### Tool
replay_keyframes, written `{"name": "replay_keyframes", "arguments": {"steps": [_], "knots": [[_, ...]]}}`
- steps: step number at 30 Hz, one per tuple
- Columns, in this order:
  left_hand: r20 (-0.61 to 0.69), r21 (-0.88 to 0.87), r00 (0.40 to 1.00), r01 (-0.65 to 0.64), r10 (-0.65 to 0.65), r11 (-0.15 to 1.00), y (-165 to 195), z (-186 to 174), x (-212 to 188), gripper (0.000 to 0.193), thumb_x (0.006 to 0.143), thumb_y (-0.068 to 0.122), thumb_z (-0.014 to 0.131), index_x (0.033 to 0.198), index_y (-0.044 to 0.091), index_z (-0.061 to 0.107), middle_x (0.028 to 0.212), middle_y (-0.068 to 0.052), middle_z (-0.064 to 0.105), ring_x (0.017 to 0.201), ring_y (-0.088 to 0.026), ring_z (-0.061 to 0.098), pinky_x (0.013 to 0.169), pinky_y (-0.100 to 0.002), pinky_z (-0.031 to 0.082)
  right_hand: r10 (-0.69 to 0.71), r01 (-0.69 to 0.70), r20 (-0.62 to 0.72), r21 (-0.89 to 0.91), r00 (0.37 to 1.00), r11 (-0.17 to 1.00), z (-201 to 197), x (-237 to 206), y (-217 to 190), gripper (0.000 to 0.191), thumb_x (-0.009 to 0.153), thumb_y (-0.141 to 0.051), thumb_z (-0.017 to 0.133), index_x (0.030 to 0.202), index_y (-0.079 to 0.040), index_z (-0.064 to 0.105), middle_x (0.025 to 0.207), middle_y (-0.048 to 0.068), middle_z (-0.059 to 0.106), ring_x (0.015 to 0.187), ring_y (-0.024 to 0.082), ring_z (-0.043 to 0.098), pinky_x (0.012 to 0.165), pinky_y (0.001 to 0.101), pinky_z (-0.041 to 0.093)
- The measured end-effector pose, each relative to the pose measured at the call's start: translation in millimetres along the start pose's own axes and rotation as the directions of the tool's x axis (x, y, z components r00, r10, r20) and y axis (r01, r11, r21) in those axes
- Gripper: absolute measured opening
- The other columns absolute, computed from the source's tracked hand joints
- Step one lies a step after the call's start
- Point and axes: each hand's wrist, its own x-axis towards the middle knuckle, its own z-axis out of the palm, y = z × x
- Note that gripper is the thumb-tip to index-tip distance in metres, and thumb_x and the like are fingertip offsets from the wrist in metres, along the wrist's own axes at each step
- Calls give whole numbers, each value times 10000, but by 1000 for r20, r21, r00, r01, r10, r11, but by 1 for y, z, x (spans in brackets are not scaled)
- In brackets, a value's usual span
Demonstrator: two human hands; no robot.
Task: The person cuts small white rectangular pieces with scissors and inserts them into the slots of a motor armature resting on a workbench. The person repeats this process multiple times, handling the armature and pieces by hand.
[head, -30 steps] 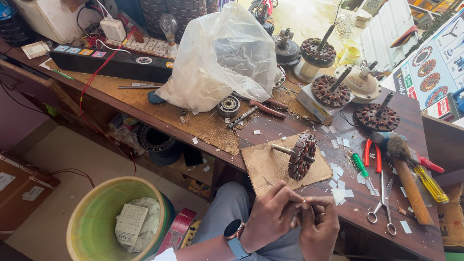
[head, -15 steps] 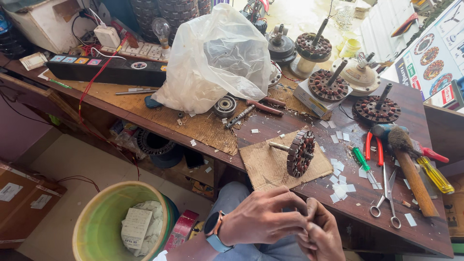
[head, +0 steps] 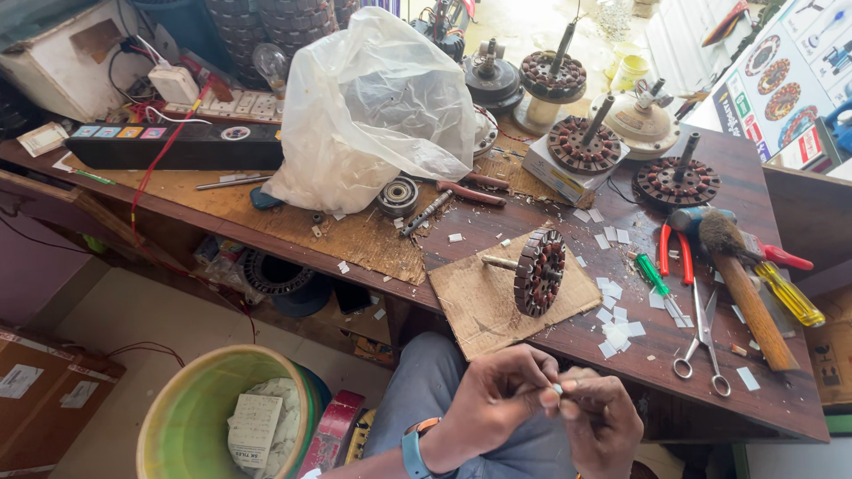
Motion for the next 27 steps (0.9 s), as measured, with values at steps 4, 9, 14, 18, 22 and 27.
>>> {"name": "replay_keyframes", "arguments": {"steps": [4,9,14,18,22,27], "knots": [[-38,-161,998,42,-48,986,-14,-2,0,95,962,-20,753,955,-28,659,1131,-72,660,936,-68,640,804,-196,522,-126,79,-114,-346,985,935,12,9,-19,290,752,-51,848,999,9,709,1010,162,723,736,118,589,601,193,422],[-48,-268,985,148,-167,952,-18,-1,-9,94,951,-11,765,990,-25,682,1144,-77,683,936,-71,643,811,-195,532,-259,203,-97,-390,961,898,18,13,-36,271,765,-34,875,971,1,702,951,176,717,867,210,724,747,244,575],[-2,-285,983,177,-185,942,-9,1,-5,98,942,-12,774,992,-31,692,1142,-85,696,985,-92,669,893,-228,567,-198,146,-63,-466,978,873,16,12,-51,236,787,3,877,951,13,708,934,175,719,836,203,724,718,242,565],[34,-51,991,128,-126,991,4,-6,6,124,939,40,784,1040,-4,726,1080,-78,703,975,-119,667,874,-260,551,-42,-6,-128,-350,991,937,17,16,-54,165,887,-12,849,926,29,693,982,138,711,841,131,683,710,179,508],[-95,565,973,-122,211,816,5,-25,27,331,944,105,793,1241,89,648,1179,-90,655,1039,-171,649,850,-295,557,86,-131,-131,-396,988,909,19,44,-38,113,996,10,784,952,47,687,1083,105,696,920,94,655,806,187,515],[-276,731,882,-66,383,679,-14,-38,49,656,842,50,778,1428,97,486,1223,-151,550,1085,-254,619,874,-345,583,186,-172,-29,-541,982,824,22,92,-12,54,942,44,751,960,57,701,1078,110,716,930,116,689,798,228,570]]}}
